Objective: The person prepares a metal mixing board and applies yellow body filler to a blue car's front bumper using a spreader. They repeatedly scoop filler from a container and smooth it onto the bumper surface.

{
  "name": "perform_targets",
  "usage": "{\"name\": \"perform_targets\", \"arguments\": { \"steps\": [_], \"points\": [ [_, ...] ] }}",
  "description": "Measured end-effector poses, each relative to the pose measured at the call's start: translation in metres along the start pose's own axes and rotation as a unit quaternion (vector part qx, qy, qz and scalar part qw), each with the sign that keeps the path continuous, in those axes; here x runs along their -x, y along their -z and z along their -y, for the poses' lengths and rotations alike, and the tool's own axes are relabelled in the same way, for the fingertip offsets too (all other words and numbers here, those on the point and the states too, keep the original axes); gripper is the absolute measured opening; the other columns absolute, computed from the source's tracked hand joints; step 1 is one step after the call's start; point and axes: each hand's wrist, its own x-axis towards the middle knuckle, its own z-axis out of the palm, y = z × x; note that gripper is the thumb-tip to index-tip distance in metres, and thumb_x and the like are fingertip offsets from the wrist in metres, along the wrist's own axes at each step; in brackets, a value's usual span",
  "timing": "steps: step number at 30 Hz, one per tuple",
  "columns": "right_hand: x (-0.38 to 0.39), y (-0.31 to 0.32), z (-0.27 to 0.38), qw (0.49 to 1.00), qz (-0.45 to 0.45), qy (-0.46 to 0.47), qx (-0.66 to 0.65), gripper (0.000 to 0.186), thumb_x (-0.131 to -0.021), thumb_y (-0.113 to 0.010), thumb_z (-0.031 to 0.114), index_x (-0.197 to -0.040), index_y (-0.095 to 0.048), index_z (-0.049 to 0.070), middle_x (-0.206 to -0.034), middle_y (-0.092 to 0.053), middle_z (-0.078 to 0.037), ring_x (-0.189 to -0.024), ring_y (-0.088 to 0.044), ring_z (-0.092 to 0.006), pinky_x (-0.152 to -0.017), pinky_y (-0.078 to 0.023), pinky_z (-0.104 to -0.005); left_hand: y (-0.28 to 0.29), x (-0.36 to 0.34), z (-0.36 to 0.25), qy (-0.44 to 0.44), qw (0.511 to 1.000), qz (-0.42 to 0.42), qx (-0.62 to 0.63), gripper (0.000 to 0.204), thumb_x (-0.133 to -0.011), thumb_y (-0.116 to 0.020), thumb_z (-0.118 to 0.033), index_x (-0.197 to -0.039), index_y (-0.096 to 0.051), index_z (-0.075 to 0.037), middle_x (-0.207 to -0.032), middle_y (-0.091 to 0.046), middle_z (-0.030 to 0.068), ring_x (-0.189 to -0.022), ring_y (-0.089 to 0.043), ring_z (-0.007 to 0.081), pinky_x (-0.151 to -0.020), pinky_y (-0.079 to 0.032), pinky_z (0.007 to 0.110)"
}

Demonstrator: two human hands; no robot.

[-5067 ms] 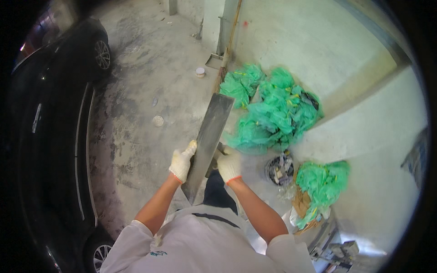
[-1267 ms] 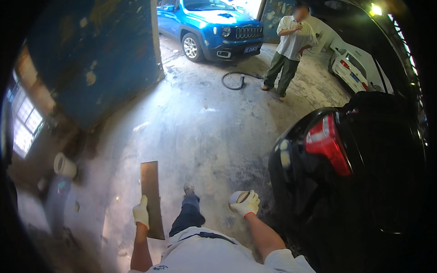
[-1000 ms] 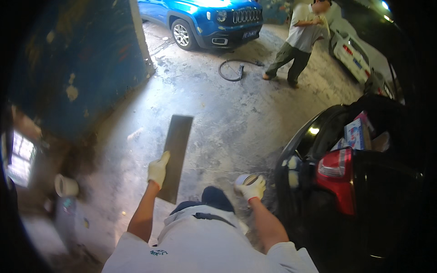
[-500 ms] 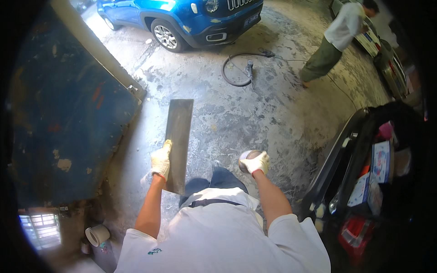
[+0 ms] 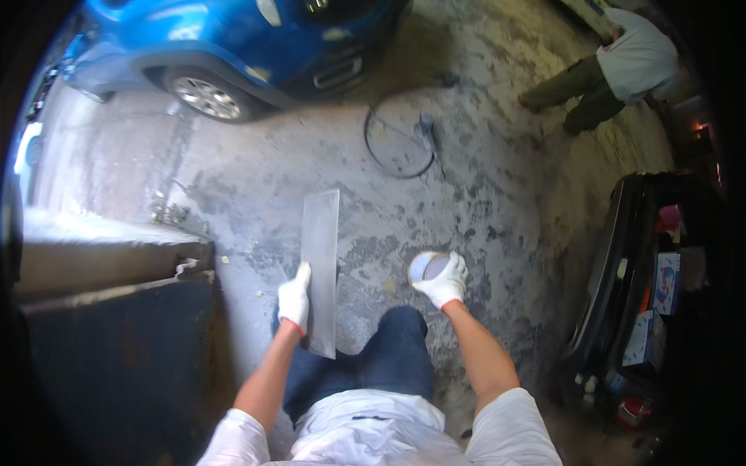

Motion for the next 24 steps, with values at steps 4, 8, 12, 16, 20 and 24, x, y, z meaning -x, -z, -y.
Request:
{"name": "perform_targets", "arguments": {
  "steps": [4,8,12,16,20,24],
  "points": [
    [-0.092,-0.081,0.050,0.997,0.024,-0.067,0.020,0.135,-0.056,-0.100,0.048,-0.161,-0.028,0.003,-0.163,-0.036,-0.021,-0.152,-0.035,-0.0406,-0.124,-0.039,-0.0482,-0.022,-0.144,-0.006,-0.051,0.994,0.031,-0.097,0.065,-0.105,-0.064,-0.051,-0.088,-0.072,0.010,-0.072,-0.067,0.0138,-0.071,-0.053,0.0196,-0.071,-0.046,0.042],
    [-0.211,-0.188,0.081,0.996,0.047,-0.049,0.049,0.131,-0.057,-0.099,0.045,-0.160,-0.029,0.003,-0.162,-0.037,-0.022,-0.151,-0.035,-0.0415,-0.124,-0.037,-0.0492,-0.074,-0.273,0.009,-0.057,0.988,0.052,-0.135,0.069,-0.105,-0.064,-0.053,-0.083,-0.069,0.012,-0.066,-0.058,0.0191,-0.067,-0.046,0.0210,-0.067,-0.043,0.045],
    [-0.333,-0.299,0.094,0.990,0.063,0.030,0.126,0.120,-0.062,-0.096,0.043,-0.157,-0.034,0.006,-0.160,-0.039,-0.019,-0.149,-0.037,-0.0410,-0.119,-0.041,-0.0549,-0.143,-0.391,0.040,-0.111,0.964,0.082,-0.226,0.067,-0.101,-0.069,-0.055,-0.078,-0.069,0.008,-0.065,-0.054,0.0210,-0.066,-0.044,0.0223,-0.067,-0.044,0.045],
    [-0.415,-0.372,0.084,0.964,0.054,0.162,0.204,0.117,-0.061,-0.096,0.040,-0.155,-0.036,0.006,-0.158,-0.040,-0.020,-0.148,-0.039,-0.0397,-0.112,-0.045,-0.0573,-0.200,-0.492,0.068,-0.120,0.938,0.106,-0.307,0.070,-0.096,-0.073,-0.059,-0.079,-0.072,0.009,-0.070,-0.066,0.0260,-0.065,-0.058,0.0288,-0.073,-0.049,0.047],
    [-0.443,-0.396,0.070,0.953,0.000,0.212,0.218,0.122,-0.061,-0.098,0.040,-0.159,-0.035,0.004,-0.158,-0.038,-0.021,-0.146,-0.039,-0.0411,-0.111,-0.046,-0.0586,-0.231,-0.531,0.066,-0.116,0.922,0.124,-0.349,0.073,-0.092,-0.075,-0.064,-0.082,-0.075,0.009,-0.073,-0.068,0.0261,-0.070,-0.064,0.0282,-0.078,-0.052,0.046],
    [-0.442,-0.391,0.065,0.945,0.014,0.216,0.247,0.122,-0.062,-0.098,0.037,-0.163,-0.035,0.008,-0.159,-0.037,-0.022,-0.145,-0.039,-0.0429,-0.110,-0.047,-0.0592,-0.260,-0.528,0.052,-0.132,0.939,0.178,-0.261,0.077,-0.093,-0.075,-0.062,-0.111,-0.076,0.012,-0.093,-0.077,0.0285,-0.090,-0.072,0.0321,-0.092,-0.053,0.042]
  ]
}}
